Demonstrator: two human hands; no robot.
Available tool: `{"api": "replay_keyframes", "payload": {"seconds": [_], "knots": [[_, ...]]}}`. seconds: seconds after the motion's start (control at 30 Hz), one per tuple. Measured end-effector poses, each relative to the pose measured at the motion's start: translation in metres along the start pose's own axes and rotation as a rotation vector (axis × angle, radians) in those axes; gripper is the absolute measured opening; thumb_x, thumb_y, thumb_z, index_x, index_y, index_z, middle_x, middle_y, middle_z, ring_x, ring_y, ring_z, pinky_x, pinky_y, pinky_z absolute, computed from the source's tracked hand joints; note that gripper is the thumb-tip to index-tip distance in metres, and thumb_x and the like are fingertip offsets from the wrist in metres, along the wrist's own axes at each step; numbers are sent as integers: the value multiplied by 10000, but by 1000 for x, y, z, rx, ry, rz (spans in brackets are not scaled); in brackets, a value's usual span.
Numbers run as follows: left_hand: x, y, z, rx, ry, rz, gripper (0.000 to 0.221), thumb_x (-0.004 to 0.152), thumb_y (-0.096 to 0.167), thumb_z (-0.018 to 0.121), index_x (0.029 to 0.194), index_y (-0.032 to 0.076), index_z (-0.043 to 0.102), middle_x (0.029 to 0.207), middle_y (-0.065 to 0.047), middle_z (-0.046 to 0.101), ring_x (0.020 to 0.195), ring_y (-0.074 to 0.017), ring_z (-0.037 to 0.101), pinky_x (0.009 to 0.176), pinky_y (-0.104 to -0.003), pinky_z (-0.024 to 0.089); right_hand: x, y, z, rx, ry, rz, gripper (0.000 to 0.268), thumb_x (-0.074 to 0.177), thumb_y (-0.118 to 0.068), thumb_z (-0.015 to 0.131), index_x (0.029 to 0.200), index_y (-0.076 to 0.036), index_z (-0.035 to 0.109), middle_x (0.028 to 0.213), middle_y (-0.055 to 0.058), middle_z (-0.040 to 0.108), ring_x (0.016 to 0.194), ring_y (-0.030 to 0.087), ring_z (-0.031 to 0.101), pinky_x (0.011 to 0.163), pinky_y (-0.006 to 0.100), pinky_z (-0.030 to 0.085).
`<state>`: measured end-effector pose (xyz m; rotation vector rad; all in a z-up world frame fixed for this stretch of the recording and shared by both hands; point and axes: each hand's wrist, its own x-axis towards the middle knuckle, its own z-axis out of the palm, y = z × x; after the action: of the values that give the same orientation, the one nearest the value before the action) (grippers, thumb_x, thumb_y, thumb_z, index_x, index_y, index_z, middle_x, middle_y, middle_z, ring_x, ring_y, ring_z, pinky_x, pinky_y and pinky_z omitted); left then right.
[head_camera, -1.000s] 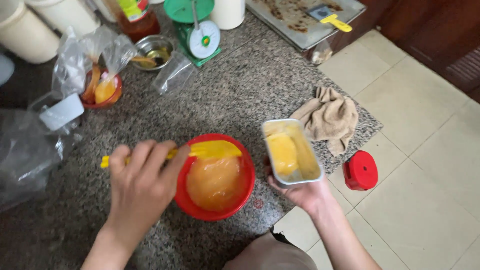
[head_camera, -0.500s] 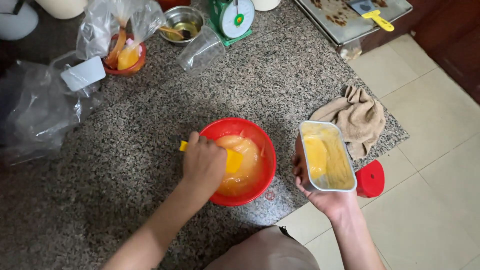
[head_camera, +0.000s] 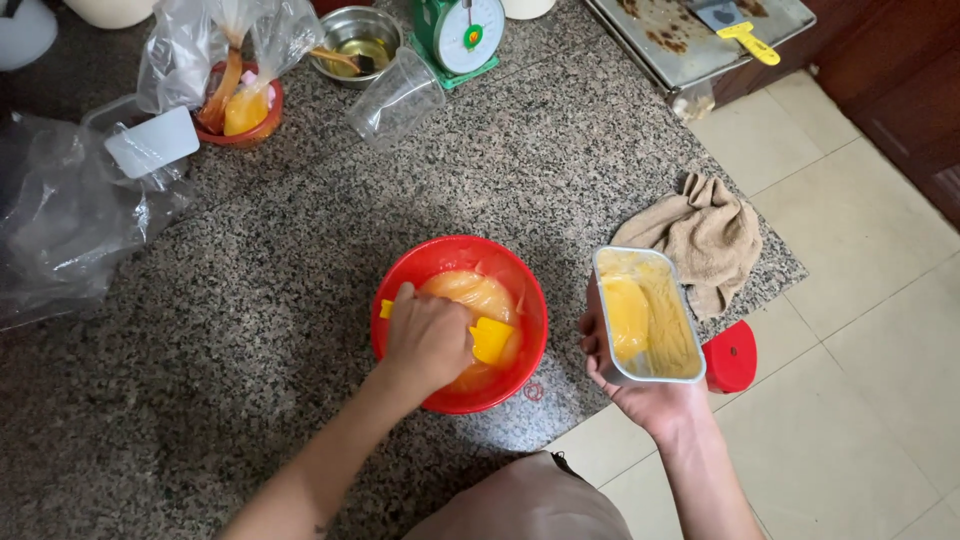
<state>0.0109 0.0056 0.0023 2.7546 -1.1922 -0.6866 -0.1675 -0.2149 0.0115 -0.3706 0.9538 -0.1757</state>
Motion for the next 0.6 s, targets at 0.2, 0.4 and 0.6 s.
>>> {"api": "replay_keyframes", "payload": {"seconds": [0.2,0.4,0.6], "knots": [[15,-32,-7,-117,89,81,252,1008,312,668,884,263,882,921,-40,873,1002,-343,823,1018,-449,449,10,-2,-8,-54,-21,1,588,1174,-579,445,1334,-60,670,1177,235,774,934,383,820,792,559,709],[-9,-53,-44,-384,38,76,340,1031,352,658,1173,196,924,1177,-90,911,1214,-411,799,1134,-493,503,2,-3,4,-68,-16,-22,600,1167,-595,442,1337,-64,664,1188,243,779,954,425,820,803,596,702],[-67,-21,-142,-545,313,87,254,951,233,808,1147,132,932,1093,-128,929,1120,-374,854,925,-411,671,-6,-11,17,-31,-38,-74,592,1160,-588,464,1355,-62,653,1229,255,778,1005,465,814,824,625,692]]}}
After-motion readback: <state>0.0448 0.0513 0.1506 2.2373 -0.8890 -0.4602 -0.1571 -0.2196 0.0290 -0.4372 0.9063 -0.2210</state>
